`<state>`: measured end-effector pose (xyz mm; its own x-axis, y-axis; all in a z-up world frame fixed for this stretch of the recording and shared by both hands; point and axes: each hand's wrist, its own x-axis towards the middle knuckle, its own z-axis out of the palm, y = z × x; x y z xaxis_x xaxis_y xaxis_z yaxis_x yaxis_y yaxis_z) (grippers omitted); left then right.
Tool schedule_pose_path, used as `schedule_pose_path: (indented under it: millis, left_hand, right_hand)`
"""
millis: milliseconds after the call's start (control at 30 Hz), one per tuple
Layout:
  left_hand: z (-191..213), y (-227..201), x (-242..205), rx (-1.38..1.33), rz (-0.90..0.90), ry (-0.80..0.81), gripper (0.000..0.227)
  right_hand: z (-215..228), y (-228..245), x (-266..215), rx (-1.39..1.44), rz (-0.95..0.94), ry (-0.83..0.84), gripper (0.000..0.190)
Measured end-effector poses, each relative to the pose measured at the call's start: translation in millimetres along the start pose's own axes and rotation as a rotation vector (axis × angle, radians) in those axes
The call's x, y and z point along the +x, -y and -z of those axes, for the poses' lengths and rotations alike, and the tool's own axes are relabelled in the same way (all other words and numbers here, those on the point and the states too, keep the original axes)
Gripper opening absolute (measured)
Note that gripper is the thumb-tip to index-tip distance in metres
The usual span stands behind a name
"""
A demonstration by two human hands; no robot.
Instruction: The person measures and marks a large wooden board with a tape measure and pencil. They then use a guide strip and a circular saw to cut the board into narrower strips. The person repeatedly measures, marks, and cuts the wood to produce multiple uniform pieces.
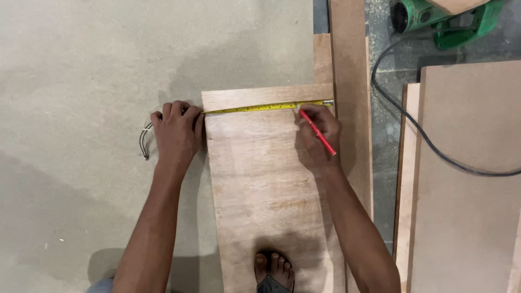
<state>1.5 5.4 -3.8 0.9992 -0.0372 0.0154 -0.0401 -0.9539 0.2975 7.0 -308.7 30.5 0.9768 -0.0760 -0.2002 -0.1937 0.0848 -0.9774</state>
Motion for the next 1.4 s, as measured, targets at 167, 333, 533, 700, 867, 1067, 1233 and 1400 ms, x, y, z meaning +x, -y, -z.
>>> schedule_pose_path:
  millis: [167,333,533,700,867,1067,1233,1400]
  left_hand:
    - [0,0,0,-0.028,0.003,-0.001,0.013]
    - [2,-3,0,-0.043,0.035,0.028,0.012]
    - [4,-4,1,-0.029,0.017,0.015,0.015]
    - [3,-4,-2,-0.019,0.033,0.025,0.015]
    - [1,-6,4,-0.025,0.029,0.016,0.014]
    - [-1,-3,-2,-0.057,0.036,-0.003,0.013]
    - [-3,-3,-2,-0.058,0.041,0.001,0.012]
    - [-1,-5,-1,-0.042,0.031,-0.017,0.013]
  right_hand:
    - [2,-11,9,-0.295,0.034,-0.026,0.009]
    - [-3,-11,12,-0.404,0.125,-0.066,0.01]
    - [0,-7,18,-0.437,0.285,0.009,0.017]
    - [-1,-9,15,-0.377,0.176,-0.024,0.015]
    - [-2,-10,19,-0.376,0.157,-0.04,0.015]
    - [-2,-10,16,-0.41,0.202,-0.01,0.016]
    - [0,-13,15,-0.174,-0.021,-0.033,0.016]
    - [6,-18,22,-0.468,0.326,0.009,0.018]
